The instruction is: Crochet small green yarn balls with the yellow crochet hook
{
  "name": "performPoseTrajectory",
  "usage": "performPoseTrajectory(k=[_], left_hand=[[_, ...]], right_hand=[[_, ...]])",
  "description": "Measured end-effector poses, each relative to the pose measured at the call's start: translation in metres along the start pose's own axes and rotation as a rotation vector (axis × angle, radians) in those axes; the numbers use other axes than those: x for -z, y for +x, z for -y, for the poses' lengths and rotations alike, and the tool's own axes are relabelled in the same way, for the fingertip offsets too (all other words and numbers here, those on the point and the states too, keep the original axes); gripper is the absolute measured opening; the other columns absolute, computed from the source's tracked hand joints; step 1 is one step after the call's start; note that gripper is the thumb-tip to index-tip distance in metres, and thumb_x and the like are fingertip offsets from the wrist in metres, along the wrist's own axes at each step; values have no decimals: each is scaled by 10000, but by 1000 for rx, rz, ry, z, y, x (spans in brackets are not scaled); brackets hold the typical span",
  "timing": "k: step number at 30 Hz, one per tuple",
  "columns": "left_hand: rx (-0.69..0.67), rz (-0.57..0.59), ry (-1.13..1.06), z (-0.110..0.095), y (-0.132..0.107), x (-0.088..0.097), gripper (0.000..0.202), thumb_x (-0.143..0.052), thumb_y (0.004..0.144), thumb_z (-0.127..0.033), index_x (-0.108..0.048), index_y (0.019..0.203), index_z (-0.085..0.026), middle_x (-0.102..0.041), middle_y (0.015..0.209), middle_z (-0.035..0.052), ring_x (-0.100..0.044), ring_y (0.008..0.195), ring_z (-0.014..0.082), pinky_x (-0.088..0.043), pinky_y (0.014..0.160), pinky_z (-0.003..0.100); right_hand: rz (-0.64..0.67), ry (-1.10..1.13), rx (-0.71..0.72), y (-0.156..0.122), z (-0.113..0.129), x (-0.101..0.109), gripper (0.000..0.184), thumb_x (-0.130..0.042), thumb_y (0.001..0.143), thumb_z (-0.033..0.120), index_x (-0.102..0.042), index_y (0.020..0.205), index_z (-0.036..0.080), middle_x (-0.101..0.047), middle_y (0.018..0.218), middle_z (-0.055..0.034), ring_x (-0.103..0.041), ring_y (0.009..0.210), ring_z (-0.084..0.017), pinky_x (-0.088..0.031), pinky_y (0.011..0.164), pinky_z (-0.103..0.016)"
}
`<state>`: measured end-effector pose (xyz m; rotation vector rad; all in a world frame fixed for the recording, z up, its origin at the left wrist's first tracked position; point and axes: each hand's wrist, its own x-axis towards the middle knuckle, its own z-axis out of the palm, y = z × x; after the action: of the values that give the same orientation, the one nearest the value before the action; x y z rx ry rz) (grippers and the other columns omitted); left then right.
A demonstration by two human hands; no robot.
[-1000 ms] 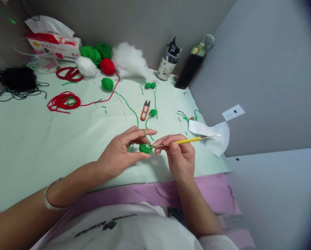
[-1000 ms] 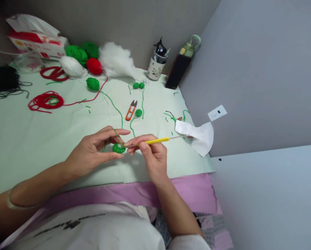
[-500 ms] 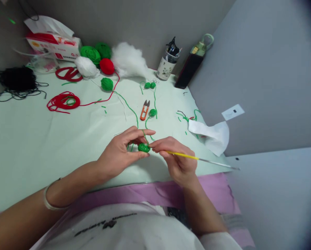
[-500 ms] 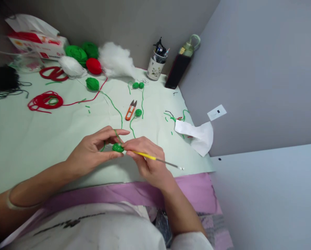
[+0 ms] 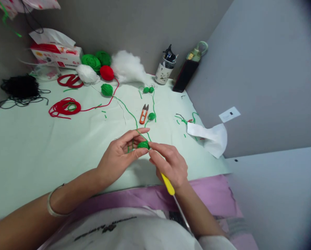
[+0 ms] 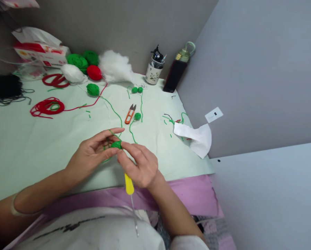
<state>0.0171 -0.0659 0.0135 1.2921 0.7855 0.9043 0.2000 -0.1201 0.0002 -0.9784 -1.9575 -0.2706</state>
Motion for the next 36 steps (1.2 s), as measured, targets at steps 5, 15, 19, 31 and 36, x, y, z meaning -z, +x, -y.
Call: performPoseTrajectory(k=[5, 15, 19, 31, 36], left_hand=[[-77, -37, 46, -1, -2, 3, 393, -708, 937, -285, -690, 1329, -250, -686, 1030, 27, -641, 971, 164, -525, 956, 315], [2, -42, -95, 2, 1, -3, 495, -838, 802, -219, -702, 1278, -217, -713, 999, 27, -666, 1001, 184, -534, 1005, 352], [64, -28, -195, 3, 0, -3, 505, -848, 811, -252, -709, 1297, -242, -657, 947, 0, -635, 936, 151, -547, 911, 290], [308, 206, -460, -4, 8, 10, 578, -856, 763, -224, -727, 1325, -259, -648, 995, 30, -602, 891, 155, -493, 845, 286], [186, 199, -300, 0, 9, 16, 610, -855, 775, -217, -704, 1361, -292, -598, 951, 19, -553, 852, 145, -476, 740, 253]], right_hand=[[-29, 45, -100, -2, 0, 0, 468, -636, 948, 80, -687, 1302, 382, -783, 1125, -55, -759, 995, -223, -654, 789, -365], [-76, 270, -190, 8, 3, -2, 447, -628, 922, 36, -698, 1287, 284, -765, 1024, -83, -743, 894, -205, -630, 722, -341], [-12, 34, -111, -5, 6, -7, 535, -665, 920, 58, -656, 1384, 325, -772, 1105, -90, -744, 987, -241, -645, 831, -373], [-155, 525, -375, 1, -3, -2, 275, -640, 993, 210, -773, 1176, 368, -797, 1038, -46, -768, 911, -216, -667, 716, -376], [-98, 632, -473, 2, -6, 8, 231, -656, 975, 172, -799, 1088, 314, -813, 1001, -49, -770, 883, -220, -666, 710, -386]])
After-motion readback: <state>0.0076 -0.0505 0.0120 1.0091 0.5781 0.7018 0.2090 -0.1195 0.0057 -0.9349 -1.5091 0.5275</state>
